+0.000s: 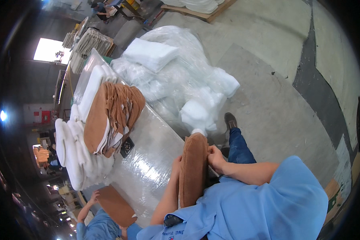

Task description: The person inserts white foam cushions into brown fabric covers at a worktable, then stacks the finished items. They handle the foam and covers by hand, repeatedly inserting the foam and aligning the cover edges before placing the completed units on a growing stack.

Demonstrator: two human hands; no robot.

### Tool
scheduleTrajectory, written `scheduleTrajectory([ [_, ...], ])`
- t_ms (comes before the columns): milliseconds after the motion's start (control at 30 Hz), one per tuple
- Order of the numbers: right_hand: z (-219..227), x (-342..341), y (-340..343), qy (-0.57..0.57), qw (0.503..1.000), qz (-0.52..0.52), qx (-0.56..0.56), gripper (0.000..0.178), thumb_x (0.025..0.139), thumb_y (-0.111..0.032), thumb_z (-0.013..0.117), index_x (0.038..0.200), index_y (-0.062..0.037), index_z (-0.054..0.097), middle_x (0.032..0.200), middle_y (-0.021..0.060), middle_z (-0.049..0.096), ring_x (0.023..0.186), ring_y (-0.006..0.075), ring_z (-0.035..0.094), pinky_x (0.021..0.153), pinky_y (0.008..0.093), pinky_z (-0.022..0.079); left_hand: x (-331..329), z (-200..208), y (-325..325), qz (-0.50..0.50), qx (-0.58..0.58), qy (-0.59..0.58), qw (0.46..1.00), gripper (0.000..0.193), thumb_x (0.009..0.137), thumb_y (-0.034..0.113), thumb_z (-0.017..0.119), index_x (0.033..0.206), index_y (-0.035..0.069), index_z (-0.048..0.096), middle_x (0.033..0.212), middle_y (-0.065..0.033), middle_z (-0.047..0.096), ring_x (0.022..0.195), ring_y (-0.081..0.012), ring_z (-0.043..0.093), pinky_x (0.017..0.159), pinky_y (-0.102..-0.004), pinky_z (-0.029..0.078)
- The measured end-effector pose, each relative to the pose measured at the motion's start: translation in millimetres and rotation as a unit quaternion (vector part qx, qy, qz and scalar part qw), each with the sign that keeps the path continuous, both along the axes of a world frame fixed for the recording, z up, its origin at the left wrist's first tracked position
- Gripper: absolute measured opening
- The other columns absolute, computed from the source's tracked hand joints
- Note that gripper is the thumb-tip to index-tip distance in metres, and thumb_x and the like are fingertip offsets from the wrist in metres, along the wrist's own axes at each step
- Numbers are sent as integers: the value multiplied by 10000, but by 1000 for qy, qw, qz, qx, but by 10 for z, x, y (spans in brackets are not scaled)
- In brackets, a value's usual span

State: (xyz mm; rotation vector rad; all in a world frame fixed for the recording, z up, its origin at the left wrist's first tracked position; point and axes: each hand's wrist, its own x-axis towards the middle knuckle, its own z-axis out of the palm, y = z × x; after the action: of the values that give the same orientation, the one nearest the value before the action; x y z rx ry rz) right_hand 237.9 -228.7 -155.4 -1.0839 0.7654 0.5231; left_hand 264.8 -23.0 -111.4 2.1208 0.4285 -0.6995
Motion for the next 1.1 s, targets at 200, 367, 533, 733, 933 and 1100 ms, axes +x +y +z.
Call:
scheduleTrajectory([
  [200, 114, 80, -173, 106, 992, -12, 62, 116, 1028, -147, 658, 1110, -66, 648, 941, 44, 657, 837, 143, 583, 731, 322, 487, 49, -72, -434, 20, 328, -109, 938, 443, 1085, 497, 506, 1026, 83, 653, 878, -277, 721, 848, -502, 703, 717, -564, 539],
  [367, 103, 24, -79, 106, 989, -66, 77, 104, 1043, -173, 645, 1084, -80, 622, 918, 26, 629, 794, 140, 569, 693, 310, 473, 48, -124, -471, 37, 354, -113, 928, 438, 1095, 513, 470, 1011, 115, 632, 857, -244, 729, 816, -519, 688, 706, -611, 517],
  [533, -103, -18, -42, 114, 982, -110, 101, 124, 1054, -197, 629, 1088, -86, 584, 913, 55, 622, 806, 190, 622, 683, 342, 510, 110, 92, -340, 7, 227, -75, 971, 468, 1091, 502, 501, 1073, 76, 694, 959, -257, 744, 902, -491, 702, 784, -558, 534],
  [733, -13, 133, 60, 198, 947, -162, 194, 365, 1101, -410, 525, 1132, -69, 653, 1033, 75, 672, 956, 212, 597, 889, 422, 494, -279, 190, -171, -23, 163, -72, 984, 497, 1048, 502, 602, 1053, 20, 725, 949, -272, 733, 893, -460, 713, 779, -528, 533],
  [933, 54, 171, 94, 176, 976, -122, 26, 574, 1113, -508, 486, 1285, -1, 695, 1226, 122, 716, 1064, 232, 638, 946, 416, 503, -495, -239, -76, 119, 170, -191, 959, 462, 1058, 488, 588, 931, 55, 688, 824, -223, 718, 775, -429, 715, 659, -496, 528],
  [1100, -197, 106, 77, 87, 978, -177, 62, 529, 1108, -511, 509, 1226, -35, 709, 1133, 70, 713, 1023, 195, 629, 911, 397, 501, -293, -11, -138, -17, 250, -93, 964, 384, 1046, 440, 633, 989, 69, 709, 821, -194, 716, 744, -353, 694, 671, -452, 530],
])
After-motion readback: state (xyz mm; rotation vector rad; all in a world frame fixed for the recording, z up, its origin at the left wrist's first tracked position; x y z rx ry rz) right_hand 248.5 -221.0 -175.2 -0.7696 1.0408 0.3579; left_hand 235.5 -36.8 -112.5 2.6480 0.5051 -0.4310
